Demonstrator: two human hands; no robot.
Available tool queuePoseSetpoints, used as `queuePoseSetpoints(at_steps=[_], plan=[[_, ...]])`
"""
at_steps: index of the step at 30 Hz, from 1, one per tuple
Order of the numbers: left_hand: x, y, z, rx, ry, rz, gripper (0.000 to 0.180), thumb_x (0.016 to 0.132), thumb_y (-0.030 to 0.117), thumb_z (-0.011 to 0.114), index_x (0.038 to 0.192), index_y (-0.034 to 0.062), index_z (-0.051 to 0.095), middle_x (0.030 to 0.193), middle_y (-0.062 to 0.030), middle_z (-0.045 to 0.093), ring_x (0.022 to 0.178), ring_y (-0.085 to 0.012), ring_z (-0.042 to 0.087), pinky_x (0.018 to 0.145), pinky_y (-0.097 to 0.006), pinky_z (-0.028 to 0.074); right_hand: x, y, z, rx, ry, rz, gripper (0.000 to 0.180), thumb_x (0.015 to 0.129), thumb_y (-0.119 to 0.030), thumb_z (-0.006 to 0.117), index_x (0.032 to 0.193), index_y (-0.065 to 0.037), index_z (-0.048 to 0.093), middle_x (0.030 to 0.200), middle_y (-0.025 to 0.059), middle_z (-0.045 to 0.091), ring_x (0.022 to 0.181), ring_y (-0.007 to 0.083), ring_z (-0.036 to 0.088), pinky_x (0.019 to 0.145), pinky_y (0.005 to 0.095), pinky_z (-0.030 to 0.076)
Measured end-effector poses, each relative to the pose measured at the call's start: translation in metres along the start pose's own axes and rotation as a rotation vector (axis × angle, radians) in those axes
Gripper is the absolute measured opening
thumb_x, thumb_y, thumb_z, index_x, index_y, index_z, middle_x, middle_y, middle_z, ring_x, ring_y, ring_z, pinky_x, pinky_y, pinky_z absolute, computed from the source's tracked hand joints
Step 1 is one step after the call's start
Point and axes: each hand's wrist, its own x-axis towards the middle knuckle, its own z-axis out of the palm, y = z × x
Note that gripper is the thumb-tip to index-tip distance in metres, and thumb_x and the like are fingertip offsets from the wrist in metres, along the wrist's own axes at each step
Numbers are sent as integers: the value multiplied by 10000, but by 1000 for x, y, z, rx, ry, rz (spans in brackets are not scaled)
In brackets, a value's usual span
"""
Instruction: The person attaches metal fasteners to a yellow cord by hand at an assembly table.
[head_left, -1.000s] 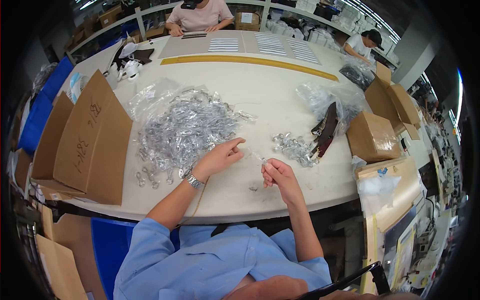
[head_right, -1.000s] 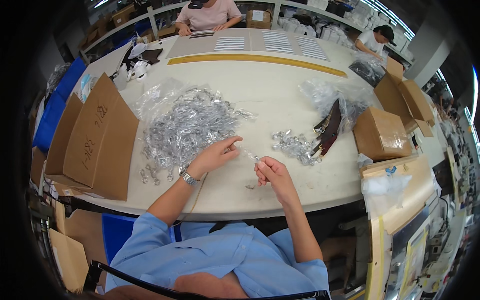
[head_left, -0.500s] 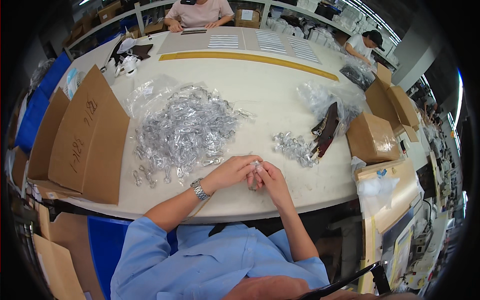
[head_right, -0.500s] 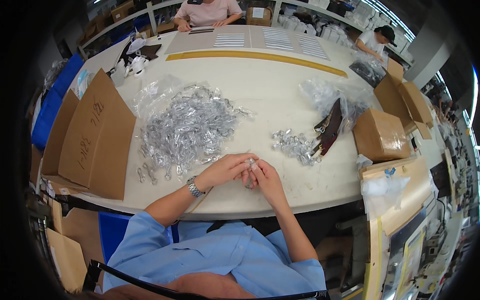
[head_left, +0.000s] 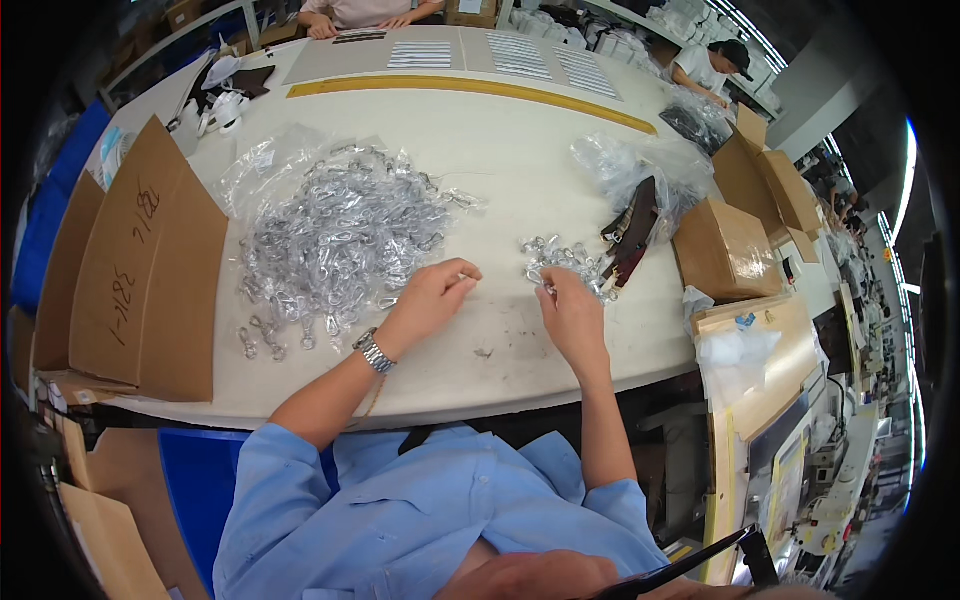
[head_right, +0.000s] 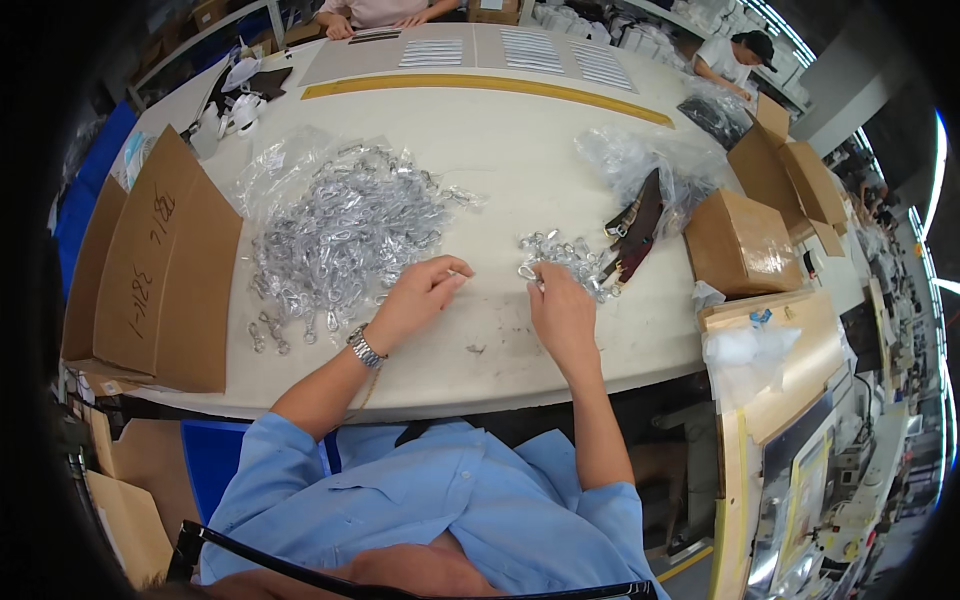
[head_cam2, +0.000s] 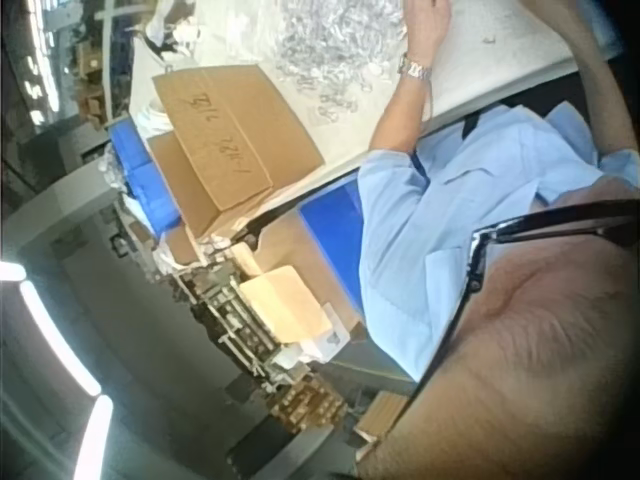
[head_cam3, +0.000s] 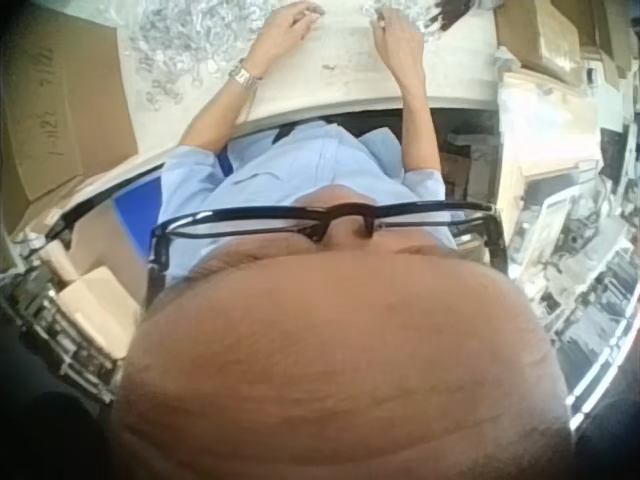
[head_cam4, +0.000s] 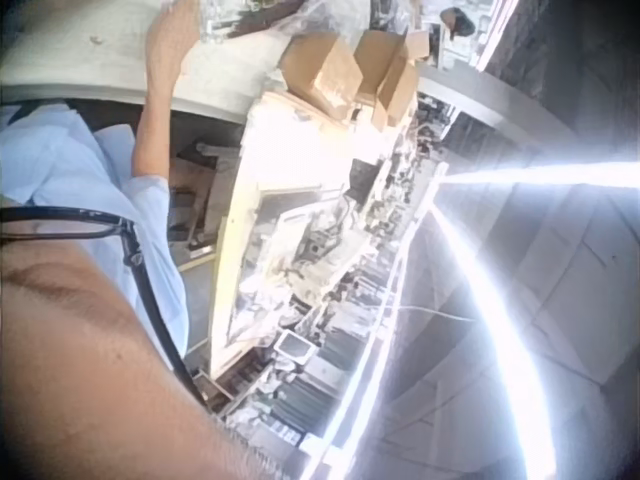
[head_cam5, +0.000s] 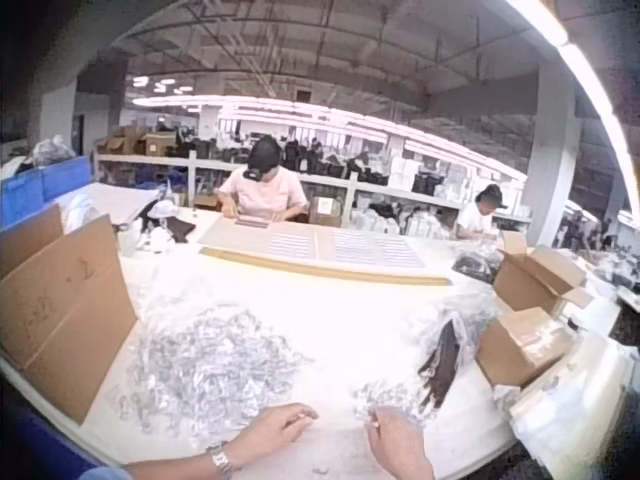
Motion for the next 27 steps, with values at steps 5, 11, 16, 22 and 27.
queuePoseSetpoints(at_steps=[5, 11, 16, 22, 27], plan=[[7, -14, -18, -130, 160, -92, 196, 1064, 165, 615, 1066, 16, 743, 656, 22, 588, 602, -51, 519, 563, -244, 401, 93, -25, 32, -235, 221, -467, 321, 830, -127, 816, 1116, -47, 692, 1087, 135, 680, 1040, 362, 660, 851, 469, 544], [8, -15, -2, -184, 162, -10, 200, 1070, 164, 616, 1052, 10, 743, 667, 28, 594, 609, -39, 514, 573, -233, 402, 178, -24, 110, -738, 51, -412, 180, 836, -149, 773, 993, -85, 712, 1041, 95, 713, 953, 277, 718, 786, 419, 524], [3, -19, -11, -242, 213, -22, 209, 1076, 168, 611, 1042, 8, 741, 671, 28, 599, 614, -38, 523, 575, -235, 408, 176, -23, 110, -888, -65, -555, 32, 839, -128, 735, 869, -118, 731, 869, 65, 746, 830, 259, 745, 737, 412, 538], [11, -26, -20, -237, 275, -19, 189, 1060, 165, 633, 1045, 9, 739, 683, 17, 614, 634, -46, 544, 598, -238, 436, 146, -6, 57, -587, -94, -408, 105, 863, -135, 690, 834, -42, 730, 794, 136, 734, 760, 280, 748, 665, 422, 553], [11, -23, -19, -73, 417, 134, 174, 1023, 173, 691, 1045, 8, 740, 739, 1, 664, 669, -71, 583, 656, -256, 490, 66, -25, 32, 110, -349, -151, 187, 979, -168, 671, 923, 9, 687, 744, 40, 668, 701, 111, 630, 666, 323, 509]])
